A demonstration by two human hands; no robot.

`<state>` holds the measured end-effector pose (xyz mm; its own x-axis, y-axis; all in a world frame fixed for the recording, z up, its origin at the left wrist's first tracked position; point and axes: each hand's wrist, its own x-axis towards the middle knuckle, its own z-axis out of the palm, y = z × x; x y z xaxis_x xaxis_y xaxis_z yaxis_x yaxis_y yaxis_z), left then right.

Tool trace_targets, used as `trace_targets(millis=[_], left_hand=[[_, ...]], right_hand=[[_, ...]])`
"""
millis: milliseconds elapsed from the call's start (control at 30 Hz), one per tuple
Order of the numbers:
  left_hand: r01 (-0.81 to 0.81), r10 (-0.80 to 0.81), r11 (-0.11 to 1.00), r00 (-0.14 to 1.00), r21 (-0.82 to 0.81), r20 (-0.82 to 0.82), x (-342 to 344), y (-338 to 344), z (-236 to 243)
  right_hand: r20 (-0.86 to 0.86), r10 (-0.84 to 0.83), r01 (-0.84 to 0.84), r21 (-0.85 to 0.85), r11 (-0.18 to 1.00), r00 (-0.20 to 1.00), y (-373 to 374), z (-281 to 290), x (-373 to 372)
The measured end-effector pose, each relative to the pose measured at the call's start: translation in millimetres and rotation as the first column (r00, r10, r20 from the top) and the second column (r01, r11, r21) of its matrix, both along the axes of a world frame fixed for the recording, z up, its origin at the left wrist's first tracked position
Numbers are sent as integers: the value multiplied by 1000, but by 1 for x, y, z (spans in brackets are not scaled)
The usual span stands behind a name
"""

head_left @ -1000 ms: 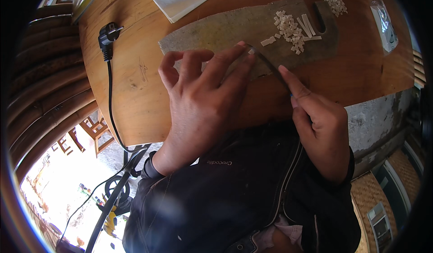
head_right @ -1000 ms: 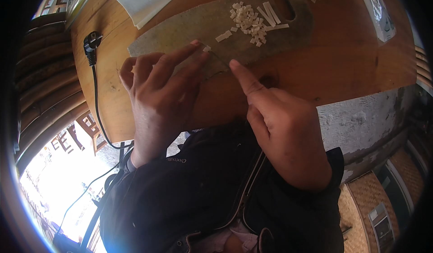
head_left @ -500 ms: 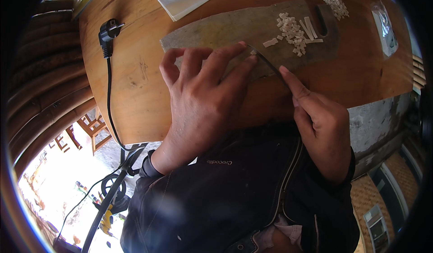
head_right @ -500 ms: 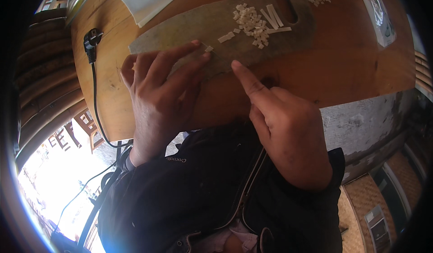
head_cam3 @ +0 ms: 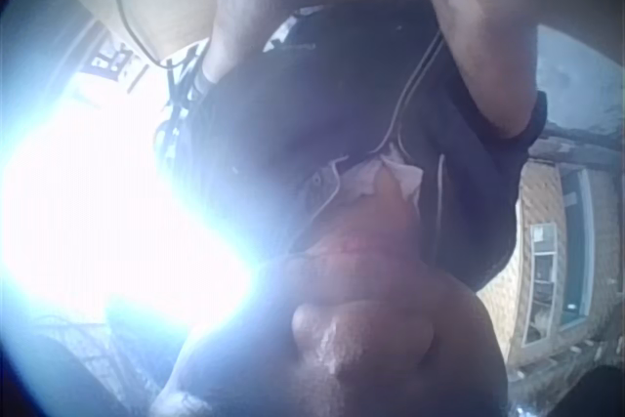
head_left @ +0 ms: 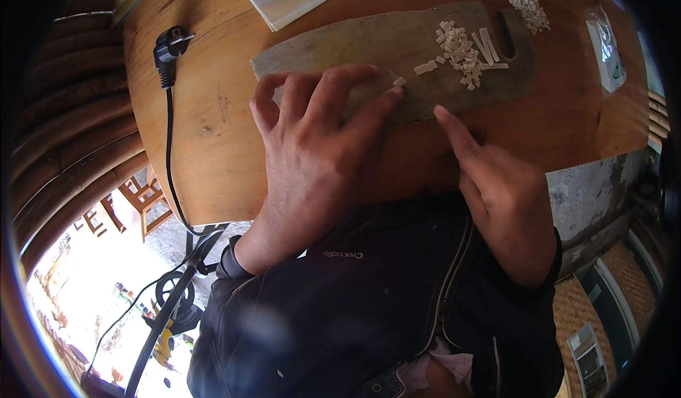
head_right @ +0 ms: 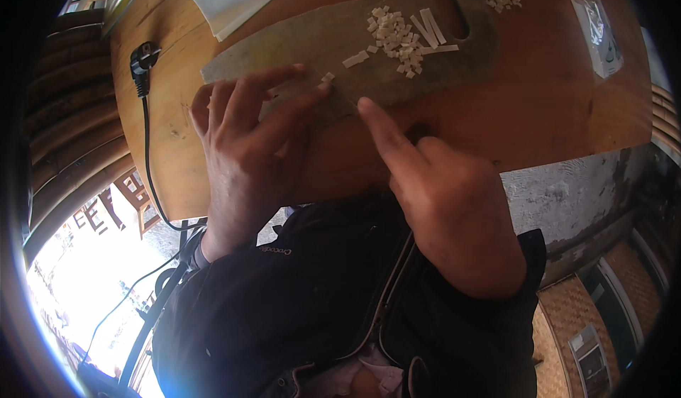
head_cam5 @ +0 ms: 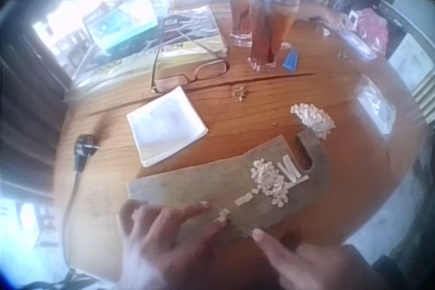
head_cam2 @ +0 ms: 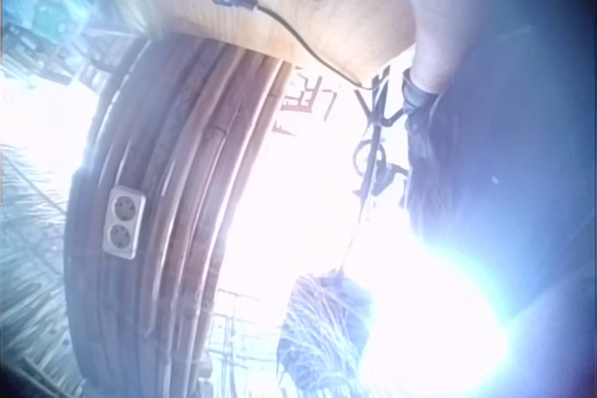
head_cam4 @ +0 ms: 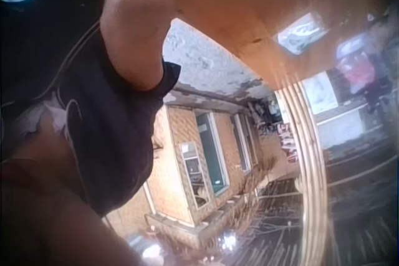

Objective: The person uses a knife to cut small white rectangular pieces on a cutting board. They repeatedly slice the pieces into smaller bits and then fold a white paper sheet over the cut pieces.

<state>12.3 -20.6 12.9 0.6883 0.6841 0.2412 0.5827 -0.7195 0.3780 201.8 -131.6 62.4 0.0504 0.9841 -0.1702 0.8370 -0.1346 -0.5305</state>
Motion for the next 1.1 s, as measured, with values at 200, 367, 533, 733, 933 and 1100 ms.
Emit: trace_targets(millis=[200,367,533,733,933,1100], left_hand=[[-22,21,998,999,57,26,3,2,3],[1,-2,1000,992,6,122,-3,7,-14],[-22,20,1000,967,2,252,-1,11,-16],[-121,158,986,909,-118,387,-1,13,-19],[-65,58,998,949,12,309,6,11,-17],[26,-32,999,960,23,279,35,7,-1]], right_hand=[[-63,-80,78,-24,997,995,-11,4,7],[-187,-164,159,-41,986,969,-12,1,11],[-267,-120,126,5,992,956,-11,-4,5],[-229,-148,171,82,982,962,-2,-17,-1],[-320,-314,349,57,935,894,-11,-17,19],[-416,-453,510,30,860,789,-22,-18,44]])
